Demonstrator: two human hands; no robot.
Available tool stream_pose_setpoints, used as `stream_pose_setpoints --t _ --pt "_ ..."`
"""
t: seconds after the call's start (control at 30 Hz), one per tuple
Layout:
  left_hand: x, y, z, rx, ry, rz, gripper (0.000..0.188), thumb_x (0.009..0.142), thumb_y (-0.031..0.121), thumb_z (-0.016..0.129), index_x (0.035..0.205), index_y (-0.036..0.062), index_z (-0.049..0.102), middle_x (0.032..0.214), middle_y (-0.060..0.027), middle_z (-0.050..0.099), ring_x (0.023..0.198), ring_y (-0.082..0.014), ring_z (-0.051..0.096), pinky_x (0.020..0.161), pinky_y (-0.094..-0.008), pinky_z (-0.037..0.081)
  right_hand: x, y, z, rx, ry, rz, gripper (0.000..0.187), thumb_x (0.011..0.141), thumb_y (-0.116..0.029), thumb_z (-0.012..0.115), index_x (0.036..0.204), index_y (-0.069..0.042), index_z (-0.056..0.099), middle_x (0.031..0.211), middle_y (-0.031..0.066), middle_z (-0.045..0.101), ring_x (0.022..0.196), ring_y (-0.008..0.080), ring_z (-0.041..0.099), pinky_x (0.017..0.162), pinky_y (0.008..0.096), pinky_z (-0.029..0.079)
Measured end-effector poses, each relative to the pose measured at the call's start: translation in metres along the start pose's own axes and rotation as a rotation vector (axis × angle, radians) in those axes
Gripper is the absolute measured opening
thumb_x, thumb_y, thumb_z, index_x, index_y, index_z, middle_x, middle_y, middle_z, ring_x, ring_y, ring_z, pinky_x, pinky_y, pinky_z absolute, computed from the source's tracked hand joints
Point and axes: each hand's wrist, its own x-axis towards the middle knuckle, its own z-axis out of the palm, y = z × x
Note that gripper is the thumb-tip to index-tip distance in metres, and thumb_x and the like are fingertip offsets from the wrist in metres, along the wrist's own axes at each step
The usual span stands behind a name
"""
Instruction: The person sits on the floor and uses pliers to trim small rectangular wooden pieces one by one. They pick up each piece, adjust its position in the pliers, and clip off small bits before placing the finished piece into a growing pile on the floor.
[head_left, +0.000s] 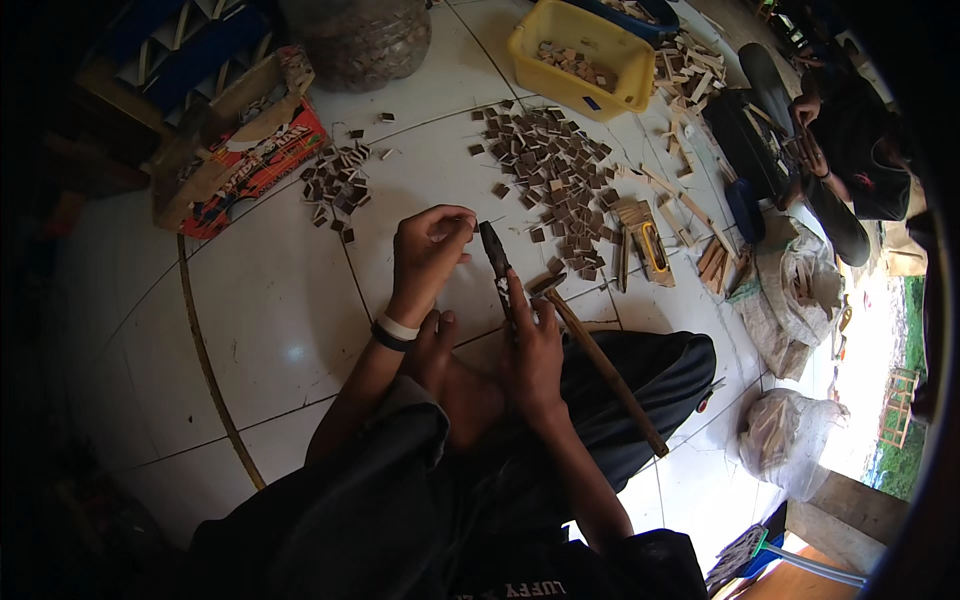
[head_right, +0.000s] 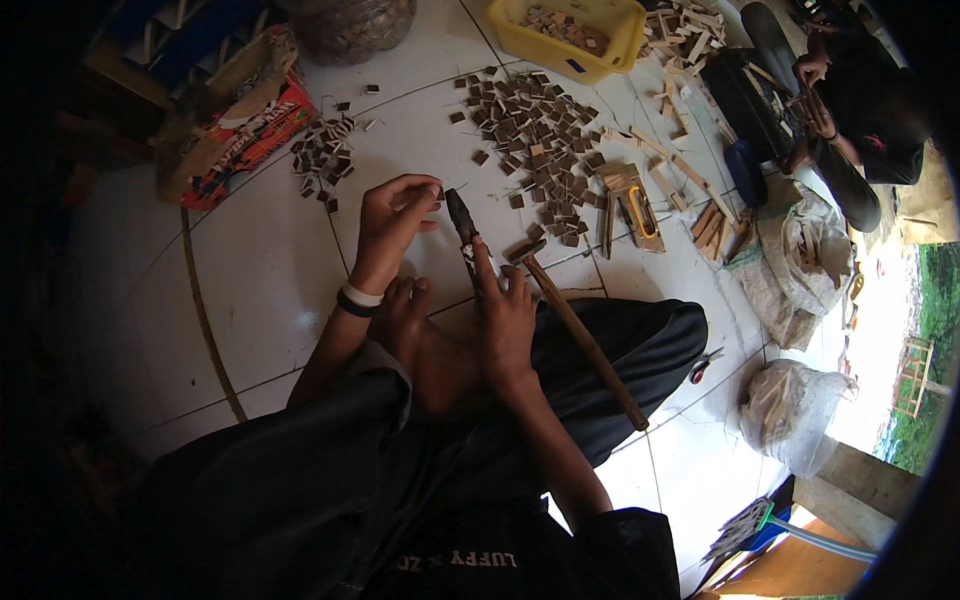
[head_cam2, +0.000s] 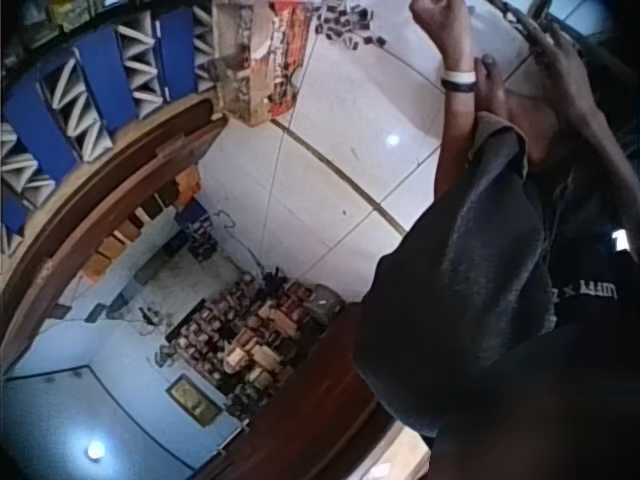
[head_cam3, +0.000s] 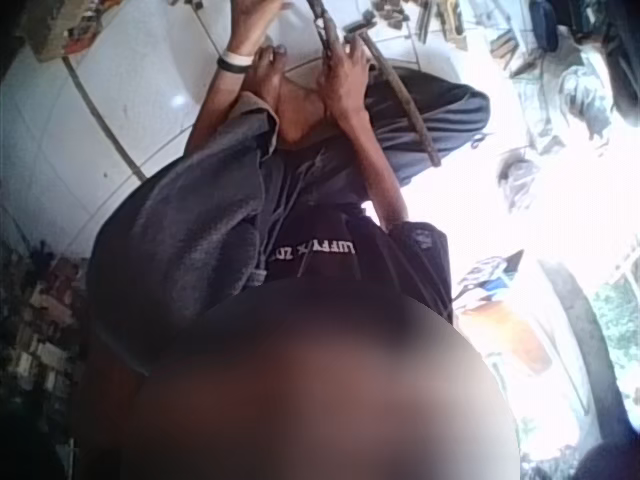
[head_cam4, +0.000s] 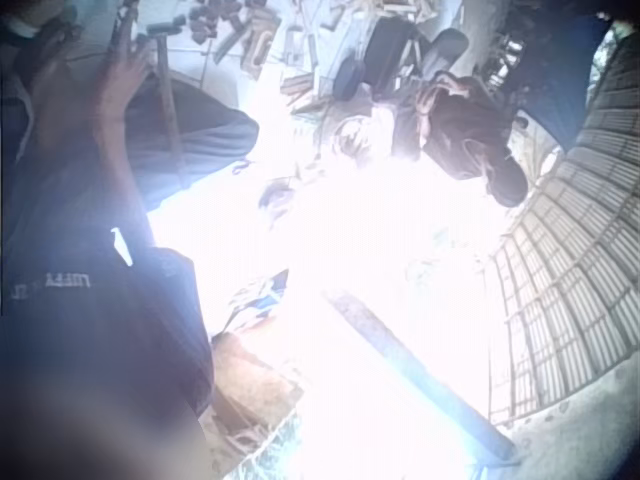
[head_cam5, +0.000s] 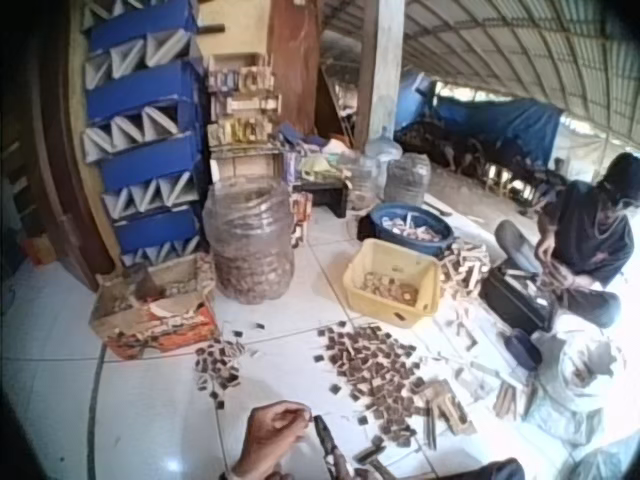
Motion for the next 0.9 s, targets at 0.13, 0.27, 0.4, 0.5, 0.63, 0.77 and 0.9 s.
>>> stream_pose_setpoints --t 0.13,0.27,0.4,0.5,0.63,0.77,0.9 --pt "0.002 -0.001 -0.001 -0.129 -0.077 0.06 0.03 0.1 0.018 0.073 0.122 -0.0026 0.072 0.112 -0.0058 0.074 0.102 -0.0113 0.07 0.088 -0.0296 0.06 0.002 -0.002 -0.004 0.18 -0.04 0.056 0.083 0.091 0.002 0.064 0.165 -0.026 0.038 0.113 0.0235 0.056 0.099 0.0438 0.062 0.086 0.0517 0.053" --pt "0.002 -0.008 -0.001 -0.183 -0.182 0.151 0.033 0.101 0.016 0.073 0.127 -0.0048 0.069 0.119 -0.009 0.073 0.109 -0.0147 0.069 0.103 -0.0323 0.055 0.001 -0.003 -0.008 0.333 -0.072 0.101 0.079 0.095 0.001 0.063 0.165 -0.024 0.036 0.11 0.0229 0.057 0.095 0.0414 0.063 0.084 0.0495 0.053" --pt "0.005 -0.012 0.003 -0.253 -0.135 0.211 0.033 0.103 0.016 0.071 0.127 -0.0056 0.068 0.119 -0.012 0.073 0.107 -0.0163 0.07 0.1 -0.0337 0.059 0.002 -0.002 -0.009 0.381 -0.049 0.048 0.078 0.097 0.0 0.063 0.166 -0.022 0.035 0.109 0.0212 0.058 0.093 0.0388 0.063 0.083 0.0471 0.053" --pt "0.005 -0.012 0.004 -0.24 -0.075 0.225 0.033 0.104 0.017 0.069 0.126 -0.0067 0.068 0.115 -0.0123 0.073 0.105 -0.0176 0.072 0.096 -0.0343 0.062 0.003 -0.003 -0.01 0.418 -0.048 0.045 0.076 0.097 -0.001 0.062 0.166 -0.02 0.035 0.108 0.0204 0.058 0.093 0.0381 0.063 0.084 0.0457 0.053" --pt "0.005 -0.008 0.002 -0.234 -0.031 0.177 0.032 0.105 0.019 0.068 0.123 -0.0077 0.068 0.107 -0.0112 0.073 0.099 -0.0185 0.073 0.093 -0.0341 0.063 0.004 -0.003 -0.013 0.471 -0.075 0.058 0.075 0.098 -0.001 0.062 0.166 -0.019 0.036 0.108 0.0205 0.059 0.093 0.0379 0.063 0.085 0.0447 0.052" --pt "0.003 -0.005 0.0 -0.223 -0.02 0.165 0.032 0.106 0.02 0.067 0.121 -0.0076 0.068 0.103 -0.0109 0.073 0.092 -0.0183 0.074 0.09 -0.0339 0.063 0.005 -0.004 -0.016 0.481 -0.085 0.038 0.075 0.097 0.0 0.063 0.165 -0.018 0.037 0.107 0.0208 0.059 0.093 0.0382 0.063 0.085 0.0451 0.052" --pt "0.003 -0.003 -0.002 -0.184 -0.01 0.153 0.032 0.107 0.023 0.065 0.119 -0.0066 0.069 0.102 -0.0108 0.073 0.09 -0.0181 0.074 0.088 -0.034 0.063 0.005 -0.003 -0.019 0.463 -0.132 0.029 0.073 0.098 0.001 0.062 0.165 -0.012 0.036 0.123 0.0231 0.063 0.104 0.0347 0.066 0.094 0.041 0.052"
